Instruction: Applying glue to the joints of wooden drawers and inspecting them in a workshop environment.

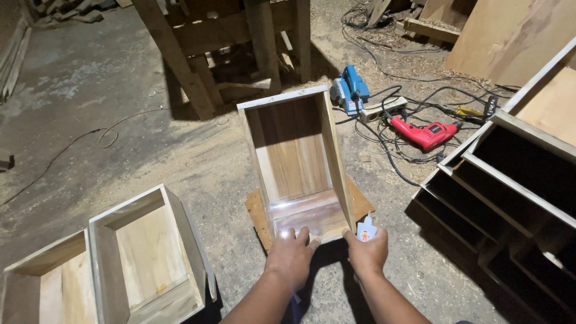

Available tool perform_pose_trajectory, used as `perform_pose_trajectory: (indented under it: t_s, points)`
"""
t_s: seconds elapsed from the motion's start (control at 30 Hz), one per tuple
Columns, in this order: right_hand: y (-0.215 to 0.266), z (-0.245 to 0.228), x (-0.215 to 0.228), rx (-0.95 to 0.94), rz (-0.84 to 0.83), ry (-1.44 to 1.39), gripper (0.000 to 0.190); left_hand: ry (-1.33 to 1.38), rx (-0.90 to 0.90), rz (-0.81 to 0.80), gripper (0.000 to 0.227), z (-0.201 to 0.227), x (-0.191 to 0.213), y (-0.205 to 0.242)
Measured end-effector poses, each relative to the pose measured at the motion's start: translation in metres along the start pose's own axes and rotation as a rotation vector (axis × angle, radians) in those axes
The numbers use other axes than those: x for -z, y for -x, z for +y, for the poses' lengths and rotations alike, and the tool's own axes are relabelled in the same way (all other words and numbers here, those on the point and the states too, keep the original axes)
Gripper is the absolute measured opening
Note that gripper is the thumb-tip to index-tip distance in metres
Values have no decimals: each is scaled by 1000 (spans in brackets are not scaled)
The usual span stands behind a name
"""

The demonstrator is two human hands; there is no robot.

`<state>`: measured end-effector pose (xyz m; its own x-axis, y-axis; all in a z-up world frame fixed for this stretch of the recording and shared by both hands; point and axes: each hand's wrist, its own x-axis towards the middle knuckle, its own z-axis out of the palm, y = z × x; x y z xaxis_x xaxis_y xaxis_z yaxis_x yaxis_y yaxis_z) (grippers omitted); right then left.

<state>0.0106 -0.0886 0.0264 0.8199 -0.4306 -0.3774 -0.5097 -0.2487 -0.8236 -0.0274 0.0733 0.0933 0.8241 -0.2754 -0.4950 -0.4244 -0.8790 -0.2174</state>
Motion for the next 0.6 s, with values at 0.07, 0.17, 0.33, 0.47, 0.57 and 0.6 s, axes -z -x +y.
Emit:
perform_pose_trajectory:
  t_s: [0.07,0.17,0.33,0.47,0.57,0.6]
  points:
    - [-8,11,-3,21,20,-2,55,39,8,4,56,0,-1,0]
    - [-18,24,-8,68,58,-3,57,68,16,13,54,0,-3,-1]
    - [-27,36,-12,130,101,45,57,108,47,95,45,1,-24,-11]
    - [-28,36,-13,152,105,40,57,135,51,132,41,0,-29,-13]
    - [-31,40,-15,159,110,16,57,130,49,110,38,0,-24,-11]
    - [-32,42,-16,165,114,4,57,130,50,88,36,0,-21,-10]
